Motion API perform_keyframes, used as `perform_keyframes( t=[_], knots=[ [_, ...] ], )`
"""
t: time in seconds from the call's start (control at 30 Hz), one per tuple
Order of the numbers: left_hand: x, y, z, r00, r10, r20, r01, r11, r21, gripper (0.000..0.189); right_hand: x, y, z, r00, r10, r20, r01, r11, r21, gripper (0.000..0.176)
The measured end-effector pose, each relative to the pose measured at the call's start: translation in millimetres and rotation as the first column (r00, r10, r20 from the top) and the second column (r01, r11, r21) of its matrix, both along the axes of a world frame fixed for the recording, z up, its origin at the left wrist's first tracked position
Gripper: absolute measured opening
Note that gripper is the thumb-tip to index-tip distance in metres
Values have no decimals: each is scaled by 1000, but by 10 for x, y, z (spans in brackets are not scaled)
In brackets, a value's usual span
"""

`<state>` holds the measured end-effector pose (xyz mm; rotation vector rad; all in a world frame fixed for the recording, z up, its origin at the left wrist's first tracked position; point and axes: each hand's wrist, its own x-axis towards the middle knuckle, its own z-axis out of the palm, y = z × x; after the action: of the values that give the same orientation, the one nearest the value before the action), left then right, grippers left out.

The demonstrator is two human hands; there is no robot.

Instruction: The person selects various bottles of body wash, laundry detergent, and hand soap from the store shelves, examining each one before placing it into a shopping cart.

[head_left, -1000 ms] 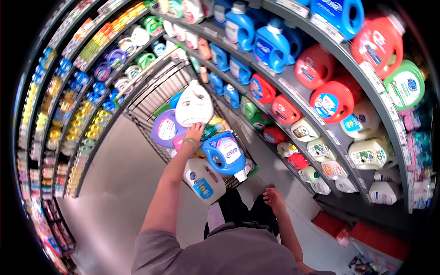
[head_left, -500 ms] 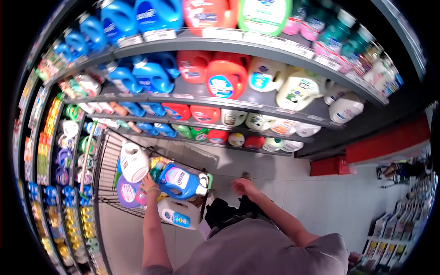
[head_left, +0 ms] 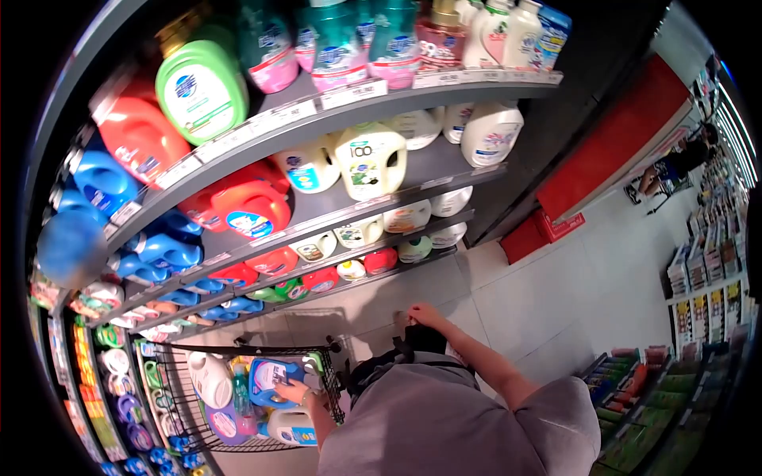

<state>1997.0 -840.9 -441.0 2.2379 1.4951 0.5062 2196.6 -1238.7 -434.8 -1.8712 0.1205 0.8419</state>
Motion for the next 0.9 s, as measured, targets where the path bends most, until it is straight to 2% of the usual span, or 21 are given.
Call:
perform_keyframes(
  t=[0.03,0.1,0.13,0.17,0.23,0.3,0.37,0.4,0.47,0.5,0.53,0.57,0.6,0.63,0.67,0.7,0.73,0.83,0.9],
  knots=[
    [118,-160,20,1000,-14,-5,14,1000,2,52,1,-104,-7,955,201,217,-158,967,-200,30],
    [269,-412,58,977,-201,-72,208,971,114,49,18,-269,148,956,206,210,-156,960,-233,30],
    [279,-440,14,962,-265,-69,269,961,58,46,28,-334,274,951,226,213,-164,948,-273,30],
    [344,-449,-71,945,-322,-52,322,947,2,43,68,-410,186,954,222,202,-164,948,-272,30],
    [291,-285,-577,954,-297,-32,296,954,-47,37,138,-503,-7,936,173,305,-110,971,-215,30],
    [233,-94,-987,932,-355,-76,301,873,-384,37,175,-603,60,936,187,298,-129,970,-205,31],
    [273,-192,-745,921,-374,-107,313,876,-367,39,289,-742,214,944,258,208,-225,960,-167,27],
    [274,-210,-730,906,-400,-141,340,883,-324,40,427,-838,271,942,247,226,-210,962,-176,27],
    [267,-235,-698,889,-425,-171,372,888,-270,41,699,-1061,386,999,4,32,-10,984,180,20],
    [285,-256,-668,891,-420,-169,371,891,-261,41,912,-1210,694,982,-60,176,29,984,175,17],
    [288,-252,-636,892,-417,-175,360,889,-284,41,1195,-1398,1039,943,-119,312,66,982,176,15],
    [319,-277,-586,893,-411,-181,347,887,-305,41,1527,-1637,1256,909,-211,359,105,950,293,14],
    [340,-296,-595,911,-378,-165,328,906,-266,38,1785,-1792,1805,793,-255,554,113,954,278,15],
    [371,-277,-637,911,-380,-160,331,906,-264,38,2002,-1922,2329,694,-281,663,207,960,190,16],
    [384,-246,-679,915,-349,-203,290,918,-272,36,2223,-2069,2786,619,-295,728,234,954,188,17],
    [404,-220,-711,916,-317,-248,246,928,-278,35,2506,-2249,2997,513,-460,725,18,850,526,18],
    [438,-198,-740,906,-317,-279,238,930,-282,33,2602,-2310,3499,401,-367,840,193,930,314,17],
    [530,-298,-529,877,-296,-378,161,923,-350,38,2712,-2314,4557,230,-428,874,273,890,364,14],
    [509,-321,-582,889,-303,-343,192,927,-322,41,2788,-2192,4924,50,-425,904,150,898,414,14]
  ],
)
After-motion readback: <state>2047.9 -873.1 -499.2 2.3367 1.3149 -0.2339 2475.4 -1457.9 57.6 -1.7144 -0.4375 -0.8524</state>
